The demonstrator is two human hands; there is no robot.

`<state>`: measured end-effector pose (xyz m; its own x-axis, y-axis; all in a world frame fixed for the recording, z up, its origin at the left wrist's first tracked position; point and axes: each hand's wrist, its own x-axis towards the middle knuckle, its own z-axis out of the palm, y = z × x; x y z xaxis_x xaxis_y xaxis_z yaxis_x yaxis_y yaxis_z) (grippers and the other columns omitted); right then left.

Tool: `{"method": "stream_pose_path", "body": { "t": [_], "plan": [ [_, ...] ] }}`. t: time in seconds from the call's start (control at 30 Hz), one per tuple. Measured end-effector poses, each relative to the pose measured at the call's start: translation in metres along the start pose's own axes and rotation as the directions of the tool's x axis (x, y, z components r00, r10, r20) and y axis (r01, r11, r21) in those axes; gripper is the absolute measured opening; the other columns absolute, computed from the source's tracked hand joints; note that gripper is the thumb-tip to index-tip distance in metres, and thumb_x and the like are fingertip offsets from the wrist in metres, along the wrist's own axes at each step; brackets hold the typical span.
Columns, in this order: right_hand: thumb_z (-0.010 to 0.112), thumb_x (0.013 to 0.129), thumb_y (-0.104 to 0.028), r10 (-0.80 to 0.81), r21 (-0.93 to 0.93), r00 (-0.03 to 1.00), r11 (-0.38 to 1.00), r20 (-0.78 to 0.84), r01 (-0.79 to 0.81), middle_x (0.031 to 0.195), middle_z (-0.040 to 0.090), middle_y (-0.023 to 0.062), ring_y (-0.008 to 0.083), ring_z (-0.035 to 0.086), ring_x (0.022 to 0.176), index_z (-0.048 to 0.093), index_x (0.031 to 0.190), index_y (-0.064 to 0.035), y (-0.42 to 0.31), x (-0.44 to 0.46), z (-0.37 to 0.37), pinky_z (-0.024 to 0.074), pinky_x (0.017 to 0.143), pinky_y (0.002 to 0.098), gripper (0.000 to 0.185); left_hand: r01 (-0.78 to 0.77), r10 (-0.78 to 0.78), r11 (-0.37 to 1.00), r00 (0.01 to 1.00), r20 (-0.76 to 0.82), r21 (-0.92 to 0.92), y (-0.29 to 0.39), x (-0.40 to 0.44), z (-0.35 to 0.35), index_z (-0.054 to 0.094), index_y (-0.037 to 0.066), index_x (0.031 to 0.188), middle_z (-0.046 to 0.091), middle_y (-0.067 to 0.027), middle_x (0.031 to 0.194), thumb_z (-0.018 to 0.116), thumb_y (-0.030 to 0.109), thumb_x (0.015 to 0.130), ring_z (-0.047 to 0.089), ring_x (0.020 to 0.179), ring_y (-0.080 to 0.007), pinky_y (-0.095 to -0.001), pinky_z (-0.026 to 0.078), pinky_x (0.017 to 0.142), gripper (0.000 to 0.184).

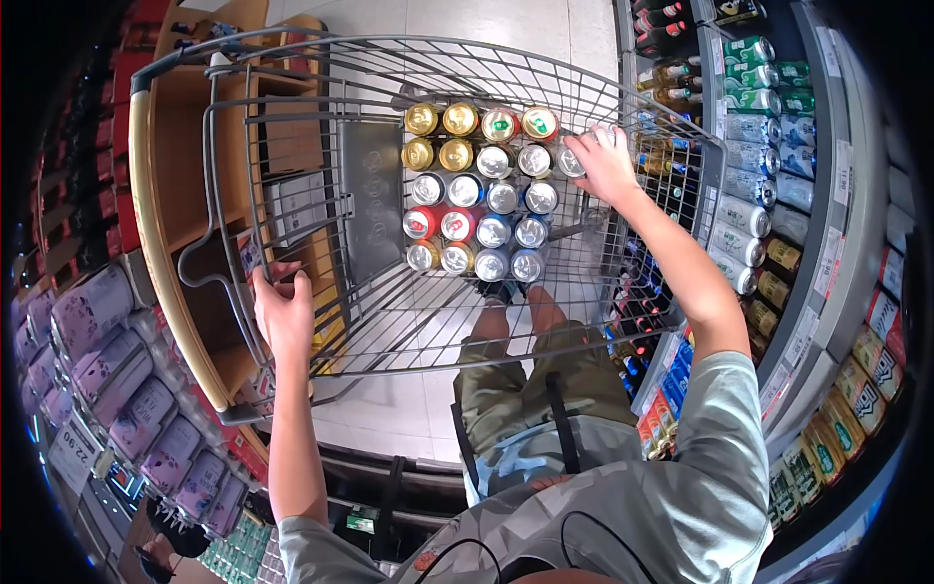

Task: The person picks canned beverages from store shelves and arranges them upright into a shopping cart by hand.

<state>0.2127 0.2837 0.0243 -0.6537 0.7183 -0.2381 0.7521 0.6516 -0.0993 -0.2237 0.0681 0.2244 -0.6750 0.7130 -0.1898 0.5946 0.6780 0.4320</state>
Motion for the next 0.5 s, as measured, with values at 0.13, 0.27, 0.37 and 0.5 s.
{"method": "stream_pose_path", "body": {
  "t": [0.13, 0.27, 0.37, 0.5],
  "plan": [
    [0.085, 0.072, -0.037, 0.033, -0.073, 0.999, 0.997, -0.038, -0.036, 0.123, 0.062, 0.005, 0.026, 0.05, 0.123, 0.05, 0.139, -0.013, 0.006, -0.001, 0.005, 0.035, 0.102, 0.0521, 0.079, 0.024, -0.024, 1.0, 1.0, 0.011, 0.01, 0.0, 0.0, 0.0, 0.059, 0.004, 0.107, 0.073, -0.0035, 0.097, 0.064, 0.015, 0.087, 0.064, 0.066, -0.0167, -0.035, 0.051, 0.073, 0.024],
    [0.086, 0.072, -0.038, 0.186, -0.018, 0.979, 0.982, -0.089, -0.188, 0.125, 0.064, 0.0037, 0.0223, 0.054, 0.12, 0.05, 0.139, -0.0133, 0.011, -0.003, 0.011, 0.0357, 0.102, 0.0499, 0.08, 0.033, -0.033, 0.999, 0.999, 0.007, 0.018, -0.001, 0.0, 0.0, 0.059, 0.004, 0.107, 0.073, -0.0036, 0.099, 0.064, 0.015, 0.087, 0.065, 0.067, -0.017, -0.0349, 0.051, 0.073, 0.024],
    [0.087, 0.071, -0.037, 0.271, 0.024, 0.956, 0.962, -0.11, -0.27, 0.13, 0.063, 0.0035, 0.0212, 0.055, 0.12, 0.05, 0.14, -0.0133, 0.013, -0.001, 0.011, 0.0373, 0.099, 0.0456, 0.082, 0.03, -0.03, 0.999, 1.0, 0.008, 0.011, 0.001, 0.0, -0.001, 0.059, 0.004, 0.107, 0.073, -0.0039, 0.1, 0.064, 0.015, 0.087, 0.065, 0.068, -0.0171, -0.0348, 0.051, 0.073, 0.024],
    [0.084, 0.076, -0.037, 0.227, 0.041, 0.959, 0.974, -0.172, -0.223, 0.127, 0.063, 0.0053, 0.0227, 0.058, 0.117, 0.047, 0.143, -0.0136, 0.019, 0.003, 0.014, 0.0399, 0.095, 0.0429, 0.08, 0.024, -0.024, 1.0, 1.0, 0.007, 0.016, 0.0, 0.0, 0.0, 0.058, 0.004, 0.108, 0.074, -0.0037, 0.1, 0.064, 0.015, 0.087, 0.066, 0.069, -0.0169, -0.0348, 0.051, 0.073, 0.025]
  ]
}}
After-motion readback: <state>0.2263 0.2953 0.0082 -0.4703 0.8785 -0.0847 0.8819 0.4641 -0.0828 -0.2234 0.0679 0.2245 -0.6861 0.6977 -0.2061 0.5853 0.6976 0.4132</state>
